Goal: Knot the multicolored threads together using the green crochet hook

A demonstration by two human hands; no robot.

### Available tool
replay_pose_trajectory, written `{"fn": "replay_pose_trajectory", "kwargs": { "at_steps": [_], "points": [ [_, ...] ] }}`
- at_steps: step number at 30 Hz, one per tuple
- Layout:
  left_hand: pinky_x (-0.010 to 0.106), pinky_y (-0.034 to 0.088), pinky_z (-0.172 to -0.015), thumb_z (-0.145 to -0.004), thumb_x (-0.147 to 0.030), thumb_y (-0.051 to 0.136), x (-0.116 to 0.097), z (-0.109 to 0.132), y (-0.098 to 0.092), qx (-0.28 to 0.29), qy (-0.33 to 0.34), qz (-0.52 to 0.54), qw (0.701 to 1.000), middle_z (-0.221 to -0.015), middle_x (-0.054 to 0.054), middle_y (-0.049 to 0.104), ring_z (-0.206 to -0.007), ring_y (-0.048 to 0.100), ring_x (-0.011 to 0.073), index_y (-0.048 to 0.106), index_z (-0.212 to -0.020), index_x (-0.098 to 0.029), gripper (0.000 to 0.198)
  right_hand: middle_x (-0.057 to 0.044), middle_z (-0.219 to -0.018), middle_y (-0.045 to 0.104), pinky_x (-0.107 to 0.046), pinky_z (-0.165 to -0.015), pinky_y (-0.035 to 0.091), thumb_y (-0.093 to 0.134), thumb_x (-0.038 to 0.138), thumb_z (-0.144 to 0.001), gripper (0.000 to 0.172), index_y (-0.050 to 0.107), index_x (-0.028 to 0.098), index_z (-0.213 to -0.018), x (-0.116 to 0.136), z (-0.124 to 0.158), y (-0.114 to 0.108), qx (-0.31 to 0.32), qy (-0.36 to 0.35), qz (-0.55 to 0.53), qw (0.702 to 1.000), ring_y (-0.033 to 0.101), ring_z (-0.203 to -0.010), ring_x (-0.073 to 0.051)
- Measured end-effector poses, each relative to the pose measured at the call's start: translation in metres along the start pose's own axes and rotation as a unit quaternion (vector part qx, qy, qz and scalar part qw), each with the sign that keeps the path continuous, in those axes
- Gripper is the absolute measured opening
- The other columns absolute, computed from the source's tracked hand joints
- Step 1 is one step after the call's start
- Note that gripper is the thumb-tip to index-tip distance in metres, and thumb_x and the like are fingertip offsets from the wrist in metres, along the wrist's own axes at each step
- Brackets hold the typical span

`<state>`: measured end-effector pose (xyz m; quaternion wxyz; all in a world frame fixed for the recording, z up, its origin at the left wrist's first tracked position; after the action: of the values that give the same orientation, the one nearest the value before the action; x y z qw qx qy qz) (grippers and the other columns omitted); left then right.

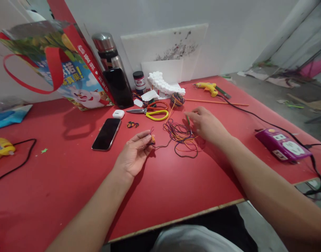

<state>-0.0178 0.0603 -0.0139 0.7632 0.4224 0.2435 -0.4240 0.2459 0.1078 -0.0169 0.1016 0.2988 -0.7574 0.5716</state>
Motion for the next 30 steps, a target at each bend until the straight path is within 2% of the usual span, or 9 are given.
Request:
{"fn": "replay_pose_trajectory", "kwargs": {
  "at_steps": [2,5,7,9,12,17,22,25,30],
  "points": [
    [0.015,0.052,-0.052,-0.071,0.006,0.079,0.0,0.002,0.0,-0.007,0.005,0.005,1.0,-0.069,0.003,0.075,-0.057,0.067,0.0081,0.079,-0.081,-0.012,0.02,-0.02,-0.111,0.071,-0.05,-0.091,0.05,0.062,0.011,-0.089,0.03,0.082,0.016,-0.111,0.021,0.005,-0.006,-0.071,-0.006,-0.096,0.993,0.066,-0.098,-0.032],
    [0.015,0.052,-0.052,-0.071,0.006,0.079,0.001,0.004,0.001,-0.013,0.018,0.014,1.0,-0.069,0.002,0.075,-0.057,0.066,0.0078,0.079,-0.081,-0.012,0.021,-0.01,-0.094,0.076,-0.04,-0.079,0.054,0.068,0.029,-0.095,0.016,0.082,0.022,-0.098,0.062,0.017,0.01,-0.017,0.004,-0.261,0.965,0.069,-0.087,-0.025],
    [0.015,0.052,-0.053,-0.071,0.005,0.08,0.002,0.006,0.002,-0.015,0.025,0.018,0.999,-0.07,0.002,0.076,-0.058,0.067,0.008,0.079,-0.081,-0.013,0.021,-0.007,-0.082,0.076,-0.033,-0.061,0.051,0.075,0.039,-0.091,0.023,0.08,0.02,-0.103,0.082,0.028,0.036,0.112,0.104,-0.449,0.88,0.068,-0.07,-0.02],
    [0.015,0.053,-0.054,-0.069,0.004,0.081,0.004,0.007,0.004,-0.014,0.031,0.022,0.999,-0.071,0.002,0.077,-0.059,0.068,0.0082,0.078,-0.08,-0.013,0.021,-0.004,-0.076,0.074,-0.027,-0.05,0.044,0.082,0.041,-0.084,0.03,0.077,0.018,-0.103,0.097,0.037,0.055,0.168,0.162,-0.536,0.811,0.06,-0.058,-0.014],
    [0.016,0.053,-0.056,-0.066,0.003,0.083,0.009,0.01,0.007,-0.007,0.037,0.023,0.999,-0.07,0.002,0.077,-0.061,0.069,0.0092,0.078,-0.079,-0.013,0.021,0.001,-0.069,0.07,-0.024,-0.051,0.04,0.09,0.04,-0.076,0.031,0.075,0.017,-0.091,0.103,0.042,0.065,0.154,0.186,-0.609,0.756,0.051,-0.053,-0.008],
    [0.016,0.053,-0.057,-0.061,0.002,0.086,0.013,0.013,0.012,0.006,0.039,0.021,0.999,-0.069,0.002,0.077,-0.062,0.069,0.0092,0.078,-0.077,-0.013,0.023,0.006,-0.06,0.06,-0.022,-0.047,0.029,0.092,0.04,-0.073,0.032,0.073,0.017,-0.084,0.099,0.042,0.062,0.122,0.214,-0.638,0.73,0.043,-0.049,-0.006],
    [0.018,0.053,-0.058,-0.059,-0.003,0.087,0.009,0.015,0.012,0.05,0.029,-0.006,0.998,-0.073,0.002,0.076,-0.062,0.068,0.0099,0.081,-0.082,-0.012,0.026,0.005,-0.058,0.061,-0.021,-0.049,0.031,0.095,0.034,-0.065,0.033,0.069,0.017,-0.075,0.097,0.039,0.059,0.15,0.258,-0.693,0.656,0.043,-0.047,-0.005],
    [0.02,0.054,-0.063,-0.06,-0.009,0.088,0.007,0.015,0.012,0.089,0.02,-0.038,0.995,-0.078,0.005,0.077,-0.067,0.07,0.0119,0.083,-0.086,-0.01,0.027,0.007,-0.052,0.056,-0.02,-0.047,0.029,0.094,0.032,-0.066,0.032,0.067,0.017,-0.072,0.097,0.039,0.059,0.184,0.258,-0.689,0.652,0.04,-0.045,-0.005],
    [0.022,0.054,-0.064,-0.059,-0.018,0.097,0.006,0.012,0.01,0.11,0.049,-0.105,0.987,-0.077,0.007,0.078,-0.067,0.07,0.0132,0.082,-0.08,-0.011,0.026,0.008,-0.052,0.054,-0.022,-0.043,0.033,0.087,0.033,-0.07,0.025,0.067,0.018,-0.074,0.093,0.037,0.055,0.146,0.217,-0.631,0.73,0.041,-0.043,-0.006]
  ]
}}
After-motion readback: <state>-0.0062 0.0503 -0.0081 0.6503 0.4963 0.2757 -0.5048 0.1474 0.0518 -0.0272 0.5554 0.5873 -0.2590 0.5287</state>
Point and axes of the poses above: each hand's wrist, its own z-axis away from the middle knuckle, its own y-axis out of the palm, x = y × z, the point moved 4 cm from there along -z, towards the middle knuckle
